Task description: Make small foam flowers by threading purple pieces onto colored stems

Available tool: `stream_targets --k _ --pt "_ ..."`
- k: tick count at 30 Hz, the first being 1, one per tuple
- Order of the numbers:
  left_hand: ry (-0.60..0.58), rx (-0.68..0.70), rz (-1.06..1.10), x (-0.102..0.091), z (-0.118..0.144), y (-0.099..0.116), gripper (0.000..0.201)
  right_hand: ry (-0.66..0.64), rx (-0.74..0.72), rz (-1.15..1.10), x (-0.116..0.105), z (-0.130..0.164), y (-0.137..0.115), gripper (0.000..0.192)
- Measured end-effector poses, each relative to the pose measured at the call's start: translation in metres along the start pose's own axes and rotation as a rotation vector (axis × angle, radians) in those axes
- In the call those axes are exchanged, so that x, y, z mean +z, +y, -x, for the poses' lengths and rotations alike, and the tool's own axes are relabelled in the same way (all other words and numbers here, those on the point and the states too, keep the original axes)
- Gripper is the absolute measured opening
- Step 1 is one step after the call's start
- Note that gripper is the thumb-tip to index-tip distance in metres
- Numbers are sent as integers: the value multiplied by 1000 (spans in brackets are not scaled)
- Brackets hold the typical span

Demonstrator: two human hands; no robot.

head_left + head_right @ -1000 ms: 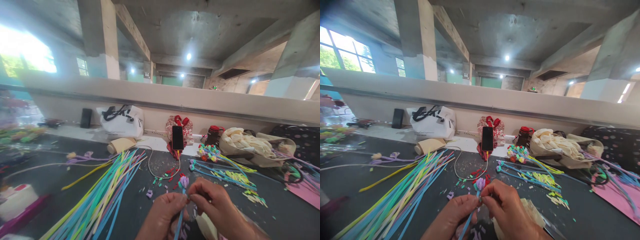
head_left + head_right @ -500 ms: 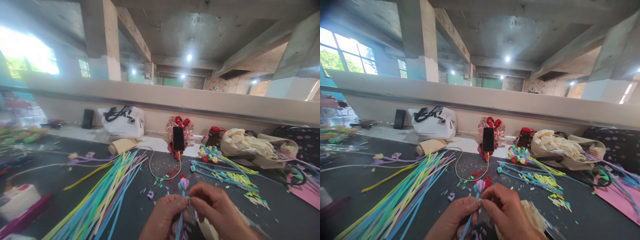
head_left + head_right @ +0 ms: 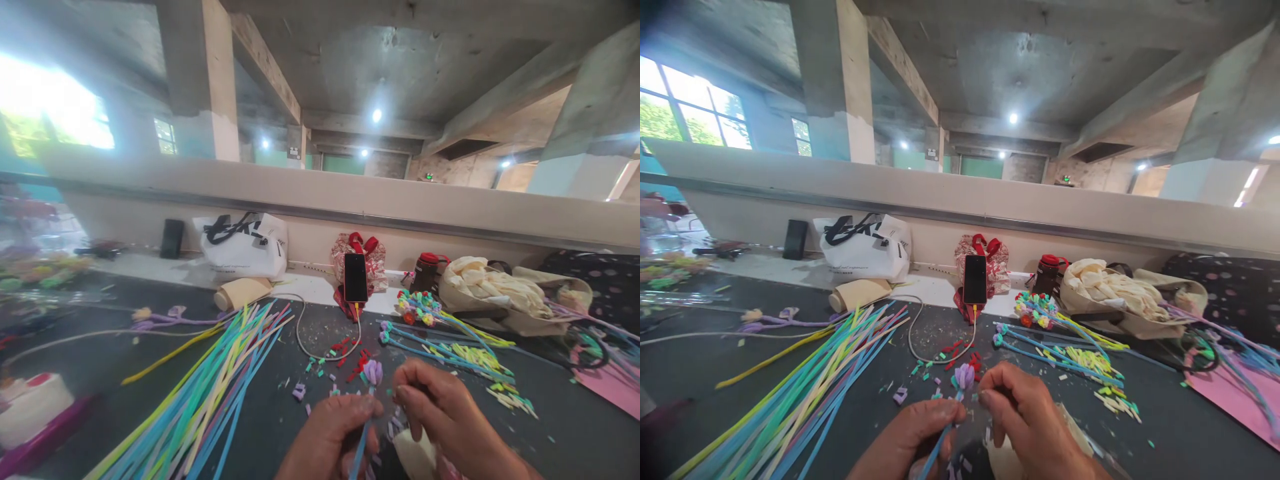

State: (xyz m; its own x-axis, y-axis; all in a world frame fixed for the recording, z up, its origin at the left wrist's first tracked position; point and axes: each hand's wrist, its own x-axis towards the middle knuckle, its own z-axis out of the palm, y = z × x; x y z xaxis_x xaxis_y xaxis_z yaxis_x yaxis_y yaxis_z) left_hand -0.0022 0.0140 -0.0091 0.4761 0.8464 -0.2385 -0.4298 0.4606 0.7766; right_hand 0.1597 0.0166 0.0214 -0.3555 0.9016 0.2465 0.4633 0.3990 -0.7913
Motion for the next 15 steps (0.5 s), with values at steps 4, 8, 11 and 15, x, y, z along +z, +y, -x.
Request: stream_targets --k 4,8,11,15 --pt "33 -8 -11 -8 -7 -7 22 9 103 -75 -3 1 0 17" --pt "18 -4 -32 -6 -5 -7 20 15 61 -11 -4 1 -1 18" --pt "11 -10 -24 -1 -3 -4 20 10 6 81 -3 0 -3 16" --pt "27 -45 14 4 2 -2 19 13 -71 242 -1 -4 -6 14"
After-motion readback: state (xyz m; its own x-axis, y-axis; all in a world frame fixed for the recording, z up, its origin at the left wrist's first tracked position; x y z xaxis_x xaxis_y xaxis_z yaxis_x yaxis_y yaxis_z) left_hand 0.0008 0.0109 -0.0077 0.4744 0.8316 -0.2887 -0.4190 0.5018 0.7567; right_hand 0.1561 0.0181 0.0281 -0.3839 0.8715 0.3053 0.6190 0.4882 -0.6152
